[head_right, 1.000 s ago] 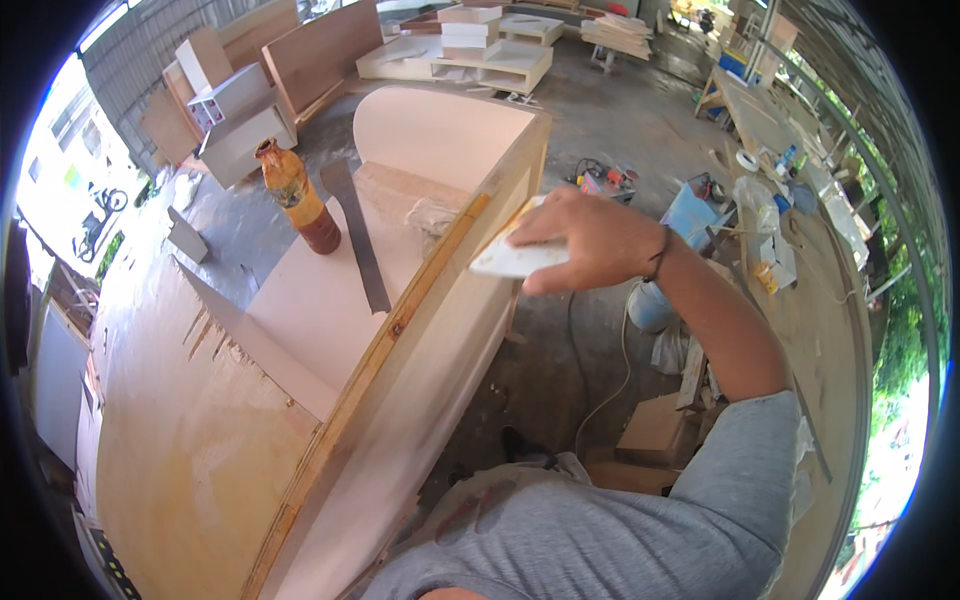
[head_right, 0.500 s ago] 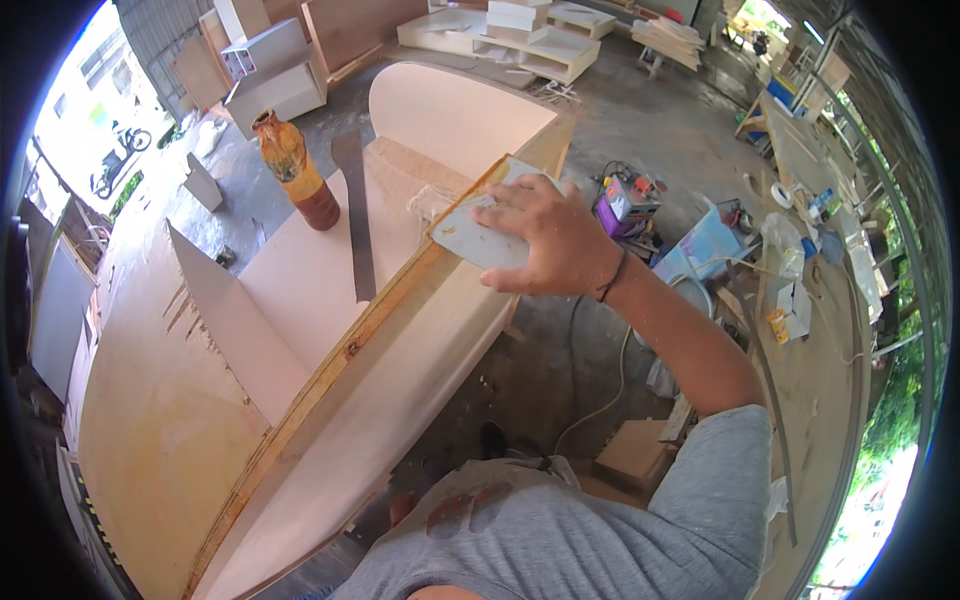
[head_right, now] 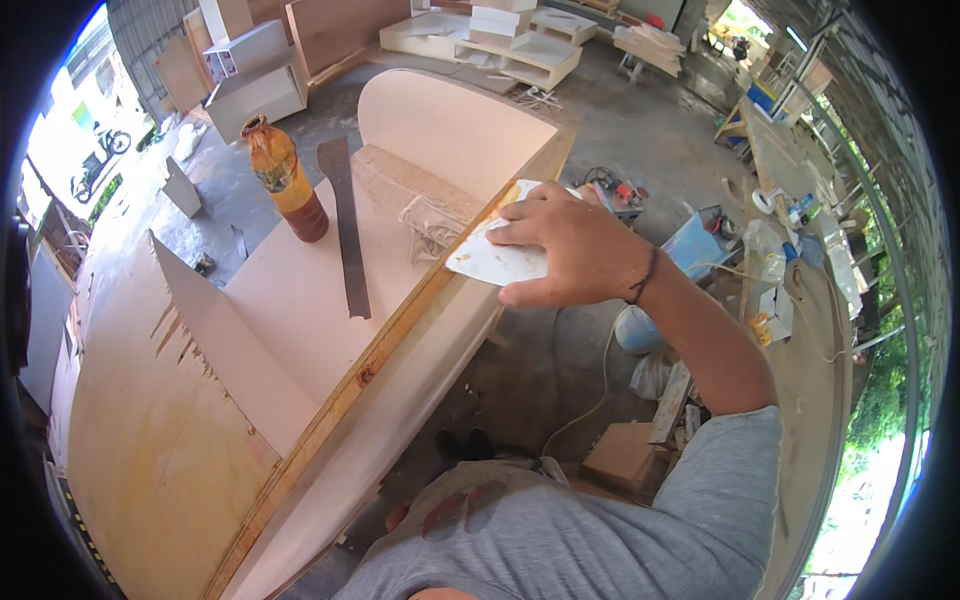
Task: The person applies a liquid adhesive to the top surface of a wooden cabinet using a spreader, sands the edges with a block, and then picks up a curved laminate sheet.
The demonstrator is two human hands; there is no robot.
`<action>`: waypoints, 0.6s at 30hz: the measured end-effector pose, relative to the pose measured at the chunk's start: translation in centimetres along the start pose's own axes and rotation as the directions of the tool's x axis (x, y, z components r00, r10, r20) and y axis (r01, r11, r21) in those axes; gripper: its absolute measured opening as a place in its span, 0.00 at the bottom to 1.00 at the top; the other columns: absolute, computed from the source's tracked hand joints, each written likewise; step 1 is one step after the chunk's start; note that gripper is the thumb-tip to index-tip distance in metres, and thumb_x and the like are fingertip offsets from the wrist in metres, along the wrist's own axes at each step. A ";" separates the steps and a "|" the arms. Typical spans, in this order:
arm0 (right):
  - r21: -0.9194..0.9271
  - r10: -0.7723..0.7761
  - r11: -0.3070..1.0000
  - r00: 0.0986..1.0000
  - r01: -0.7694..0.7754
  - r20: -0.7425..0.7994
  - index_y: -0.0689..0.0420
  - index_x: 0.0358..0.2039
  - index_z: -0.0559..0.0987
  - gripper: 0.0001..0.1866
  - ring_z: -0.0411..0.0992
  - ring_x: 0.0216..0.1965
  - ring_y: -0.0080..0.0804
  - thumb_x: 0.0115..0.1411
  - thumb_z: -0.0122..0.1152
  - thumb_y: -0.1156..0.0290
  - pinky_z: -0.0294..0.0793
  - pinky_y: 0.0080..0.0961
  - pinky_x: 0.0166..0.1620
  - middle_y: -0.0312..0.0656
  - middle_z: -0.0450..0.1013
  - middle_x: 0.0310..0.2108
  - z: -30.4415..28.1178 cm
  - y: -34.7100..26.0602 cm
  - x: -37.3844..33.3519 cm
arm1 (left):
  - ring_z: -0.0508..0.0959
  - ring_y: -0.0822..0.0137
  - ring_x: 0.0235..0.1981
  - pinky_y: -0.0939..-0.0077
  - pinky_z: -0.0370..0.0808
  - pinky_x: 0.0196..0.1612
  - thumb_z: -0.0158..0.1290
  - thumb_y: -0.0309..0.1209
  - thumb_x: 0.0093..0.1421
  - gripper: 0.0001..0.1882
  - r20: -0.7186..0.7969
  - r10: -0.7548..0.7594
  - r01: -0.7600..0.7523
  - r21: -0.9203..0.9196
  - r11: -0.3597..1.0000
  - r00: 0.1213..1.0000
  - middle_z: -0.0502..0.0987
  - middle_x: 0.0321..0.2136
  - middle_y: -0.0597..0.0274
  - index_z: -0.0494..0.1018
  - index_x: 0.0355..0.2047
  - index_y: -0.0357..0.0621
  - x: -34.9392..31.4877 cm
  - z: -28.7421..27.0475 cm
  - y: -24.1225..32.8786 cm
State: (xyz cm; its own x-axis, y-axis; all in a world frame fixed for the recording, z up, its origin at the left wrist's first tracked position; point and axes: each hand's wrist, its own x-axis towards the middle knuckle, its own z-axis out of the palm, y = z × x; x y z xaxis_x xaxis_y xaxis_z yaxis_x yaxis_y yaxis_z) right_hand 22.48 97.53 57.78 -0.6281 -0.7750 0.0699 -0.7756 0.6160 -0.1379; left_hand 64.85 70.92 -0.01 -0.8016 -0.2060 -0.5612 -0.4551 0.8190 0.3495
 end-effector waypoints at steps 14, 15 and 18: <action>0.014 0.012 1.000 0.999 -0.013 0.040 0.50 0.46 0.76 0.31 0.58 0.55 0.39 0.41 0.62 0.49 0.54 0.45 0.55 0.41 0.67 0.51 -0.8 0.3 -0.2 | 0.77 0.51 0.34 0.56 0.74 0.33 0.43 0.43 0.56 0.14 -0.005 0.083 -0.083 -0.007 0.997 0.997 0.77 0.31 0.54 0.73 0.36 0.53 2.8 -2.8 -1.2; 0.029 0.022 0.999 0.999 -0.023 0.046 0.49 0.46 0.76 0.31 0.58 0.56 0.39 0.41 0.61 0.47 0.55 0.46 0.54 0.41 0.67 0.51 -1.1 0.2 -0.2 | 0.77 0.51 0.34 0.56 0.74 0.33 0.44 0.43 0.56 0.14 0.010 0.082 -0.082 0.007 0.997 0.997 0.77 0.31 0.54 0.73 0.36 0.53 3.2 -2.8 -1.4; -0.064 0.013 0.998 0.998 -0.009 0.054 0.49 0.46 0.76 0.31 0.57 0.56 0.38 0.42 0.61 0.47 0.55 0.46 0.54 0.41 0.67 0.50 -0.3 -0.3 0.4 | 0.77 0.51 0.34 0.56 0.74 0.33 0.45 0.44 0.55 0.14 0.032 0.071 -0.072 0.022 0.997 0.997 0.77 0.31 0.54 0.73 0.35 0.52 3.7 -3.6 -1.4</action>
State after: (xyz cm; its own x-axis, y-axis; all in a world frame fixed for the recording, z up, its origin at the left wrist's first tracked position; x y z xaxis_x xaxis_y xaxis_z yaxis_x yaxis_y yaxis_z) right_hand 22.45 97.12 58.15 -0.6335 -0.7736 0.0149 -0.7722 0.6309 -0.0754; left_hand 61.17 67.06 0.13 -0.8193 -0.1301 -0.5584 -0.3876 0.8434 0.3722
